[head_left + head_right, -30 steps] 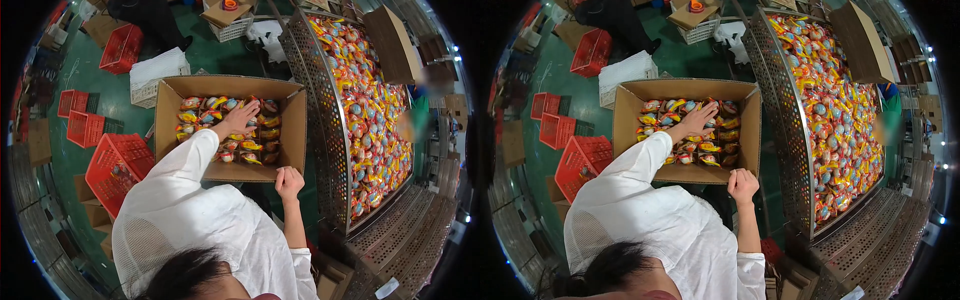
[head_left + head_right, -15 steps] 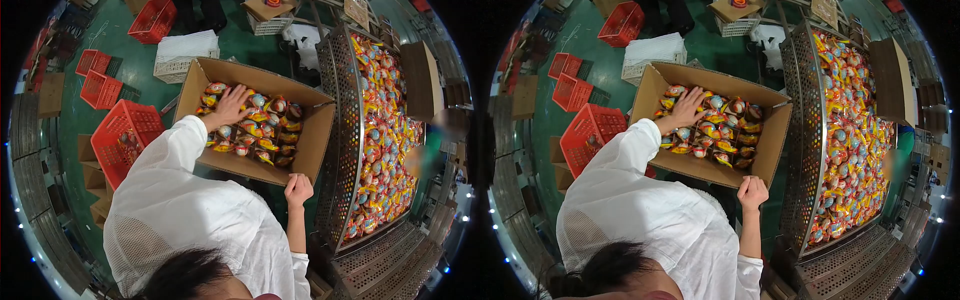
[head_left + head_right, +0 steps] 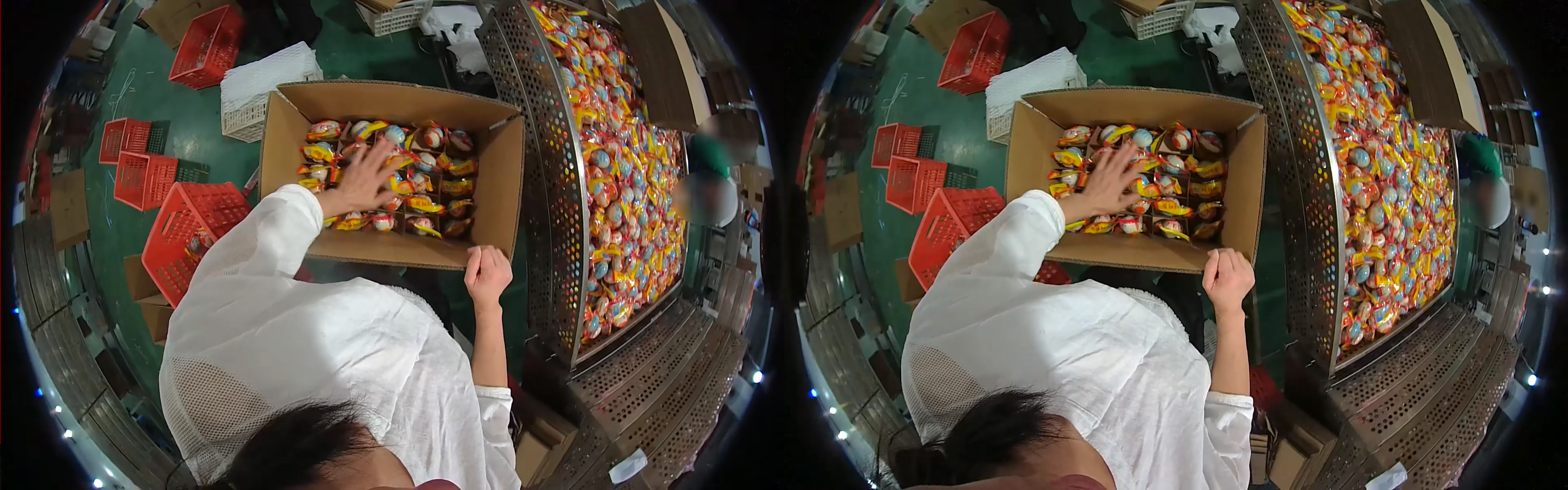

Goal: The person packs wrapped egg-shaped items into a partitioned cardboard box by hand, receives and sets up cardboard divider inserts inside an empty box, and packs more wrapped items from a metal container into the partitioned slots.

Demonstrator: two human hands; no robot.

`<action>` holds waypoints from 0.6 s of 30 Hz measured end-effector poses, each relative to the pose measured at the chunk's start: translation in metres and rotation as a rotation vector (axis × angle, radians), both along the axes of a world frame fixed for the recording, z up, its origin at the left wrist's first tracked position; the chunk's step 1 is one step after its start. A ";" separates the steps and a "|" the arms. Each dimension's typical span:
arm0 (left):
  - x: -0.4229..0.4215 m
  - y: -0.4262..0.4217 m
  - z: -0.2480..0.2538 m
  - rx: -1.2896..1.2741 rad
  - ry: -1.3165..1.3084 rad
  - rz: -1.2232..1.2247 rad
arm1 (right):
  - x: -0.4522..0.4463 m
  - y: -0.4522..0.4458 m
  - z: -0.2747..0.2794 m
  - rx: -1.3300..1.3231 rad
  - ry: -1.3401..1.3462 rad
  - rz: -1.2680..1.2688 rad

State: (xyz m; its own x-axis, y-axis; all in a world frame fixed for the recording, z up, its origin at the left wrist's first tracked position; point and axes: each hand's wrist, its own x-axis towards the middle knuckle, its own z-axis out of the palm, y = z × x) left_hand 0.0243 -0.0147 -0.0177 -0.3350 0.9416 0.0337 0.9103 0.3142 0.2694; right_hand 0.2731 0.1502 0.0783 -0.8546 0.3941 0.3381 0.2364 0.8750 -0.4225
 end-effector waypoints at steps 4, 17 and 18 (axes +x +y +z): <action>0.038 -0.012 -0.039 -0.099 0.004 -0.237 | -0.006 0.000 -0.002 -0.017 0.027 -0.040; -0.034 -0.005 0.009 -0.111 -0.100 -0.293 | -0.008 -0.002 0.004 -0.033 -0.001 -0.020; -0.042 -0.010 0.011 -0.061 0.027 -0.170 | -0.007 -0.004 0.004 -0.040 -0.002 -0.016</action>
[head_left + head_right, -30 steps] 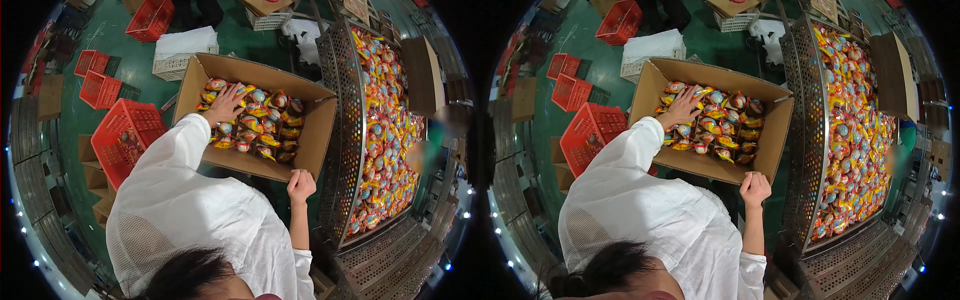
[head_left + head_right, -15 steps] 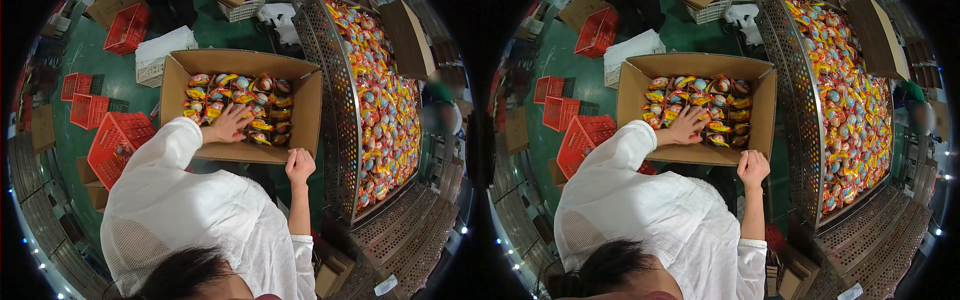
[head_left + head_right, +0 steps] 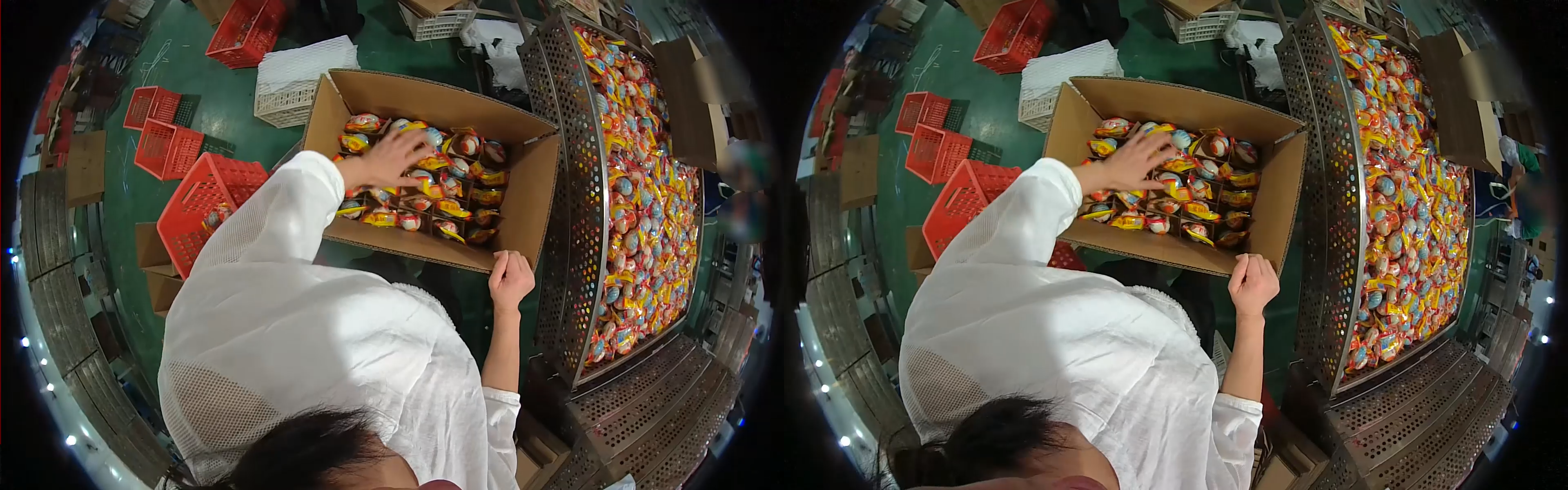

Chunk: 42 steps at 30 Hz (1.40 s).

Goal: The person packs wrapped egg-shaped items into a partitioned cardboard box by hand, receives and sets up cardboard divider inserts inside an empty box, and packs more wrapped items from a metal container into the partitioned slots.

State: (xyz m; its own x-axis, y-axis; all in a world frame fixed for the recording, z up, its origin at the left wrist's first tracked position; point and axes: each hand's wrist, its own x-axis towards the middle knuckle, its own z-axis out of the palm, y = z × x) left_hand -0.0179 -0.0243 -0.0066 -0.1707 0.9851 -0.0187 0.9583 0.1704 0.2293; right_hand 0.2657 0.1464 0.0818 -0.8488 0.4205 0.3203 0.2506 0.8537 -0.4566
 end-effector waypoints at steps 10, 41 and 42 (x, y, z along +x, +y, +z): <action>0.011 -0.030 -0.032 -0.464 0.032 0.038 | 0.001 0.001 0.003 0.010 0.001 -0.055; 0.107 0.067 -0.040 -0.336 0.042 0.100 | 0.089 -0.037 0.390 1.181 -0.343 0.289; 0.107 0.067 -0.038 -0.326 0.046 0.096 | 0.092 -0.036 0.389 1.207 -0.329 0.294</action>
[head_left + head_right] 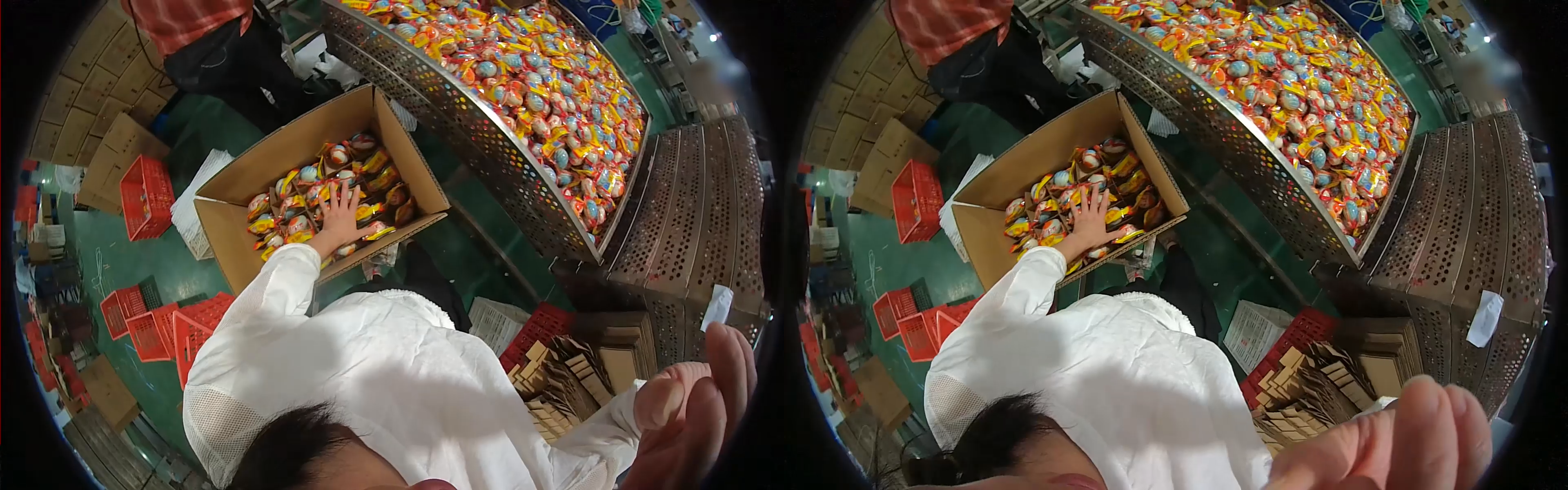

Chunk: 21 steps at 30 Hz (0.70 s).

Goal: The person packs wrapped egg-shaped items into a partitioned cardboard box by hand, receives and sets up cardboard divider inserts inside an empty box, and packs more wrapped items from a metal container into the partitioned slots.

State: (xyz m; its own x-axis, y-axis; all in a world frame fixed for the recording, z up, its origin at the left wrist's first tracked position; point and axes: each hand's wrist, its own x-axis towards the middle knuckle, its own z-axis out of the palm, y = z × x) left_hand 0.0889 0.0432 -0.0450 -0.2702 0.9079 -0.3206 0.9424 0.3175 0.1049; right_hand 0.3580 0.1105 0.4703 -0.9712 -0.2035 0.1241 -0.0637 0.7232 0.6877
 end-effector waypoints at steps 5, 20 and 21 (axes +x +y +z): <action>0.001 -0.002 0.004 -0.046 0.043 -0.015 | 0.027 -0.013 0.004 0.025 -0.010 -0.034; 0.006 0.009 0.010 -0.141 0.080 -0.006 | 0.107 -0.058 0.056 -0.064 -0.199 -0.093; 0.007 0.008 0.011 -0.142 0.063 -0.021 | 0.102 -0.059 0.054 -0.060 -0.231 0.042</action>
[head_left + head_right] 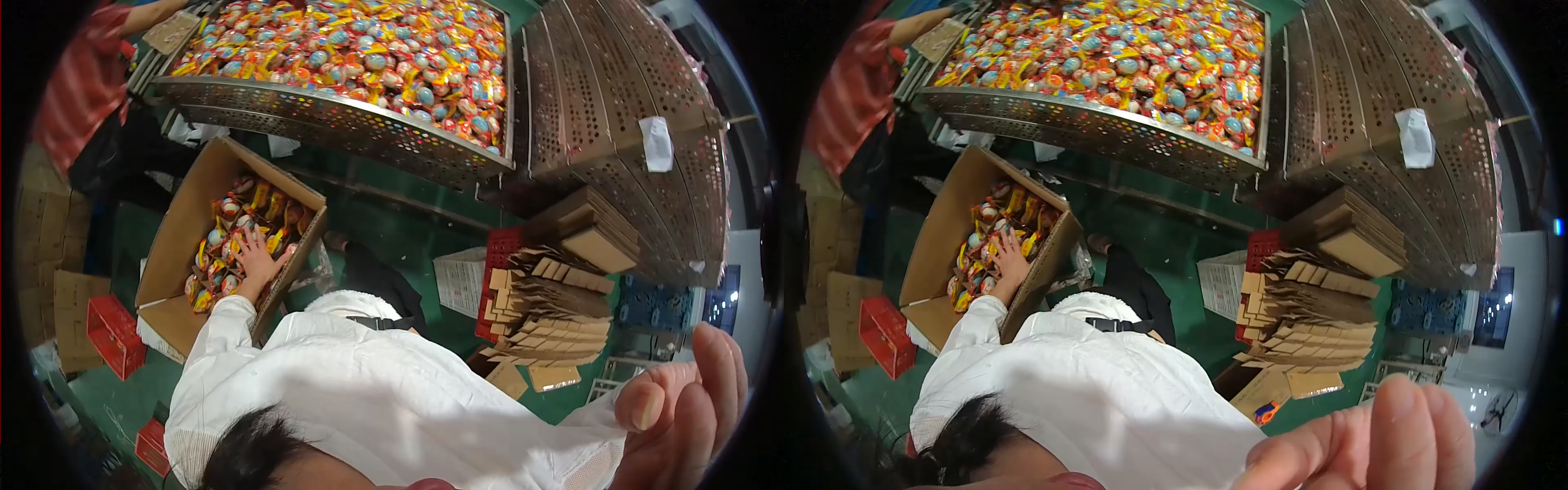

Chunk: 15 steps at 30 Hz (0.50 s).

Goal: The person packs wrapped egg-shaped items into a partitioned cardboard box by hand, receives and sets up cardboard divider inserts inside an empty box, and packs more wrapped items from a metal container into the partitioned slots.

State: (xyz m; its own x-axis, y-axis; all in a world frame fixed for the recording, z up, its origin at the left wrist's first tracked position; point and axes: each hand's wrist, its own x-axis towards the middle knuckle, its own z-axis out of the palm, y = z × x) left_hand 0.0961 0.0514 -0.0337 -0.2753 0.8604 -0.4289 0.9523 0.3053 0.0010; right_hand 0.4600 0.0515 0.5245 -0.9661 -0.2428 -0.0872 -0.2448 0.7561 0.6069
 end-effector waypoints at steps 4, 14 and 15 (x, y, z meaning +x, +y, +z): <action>-0.004 -0.007 -0.012 0.130 -0.055 0.011 | -0.027 -0.015 -0.021 0.322 0.226 -0.112; -0.006 -0.013 -0.010 0.121 -0.103 0.039 | -0.082 0.049 -0.014 0.171 0.290 0.207; -0.006 -0.009 -0.006 0.107 -0.120 0.047 | -0.080 0.030 -0.016 0.064 0.305 -0.024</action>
State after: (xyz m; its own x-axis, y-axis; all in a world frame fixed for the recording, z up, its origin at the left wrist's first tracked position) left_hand 0.0901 0.0423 -0.0399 -0.2691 0.8902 -0.3676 0.9280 0.3418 0.1484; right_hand 0.3800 0.0814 0.5086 -0.9554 -0.2231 0.1934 -0.0264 0.7171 0.6965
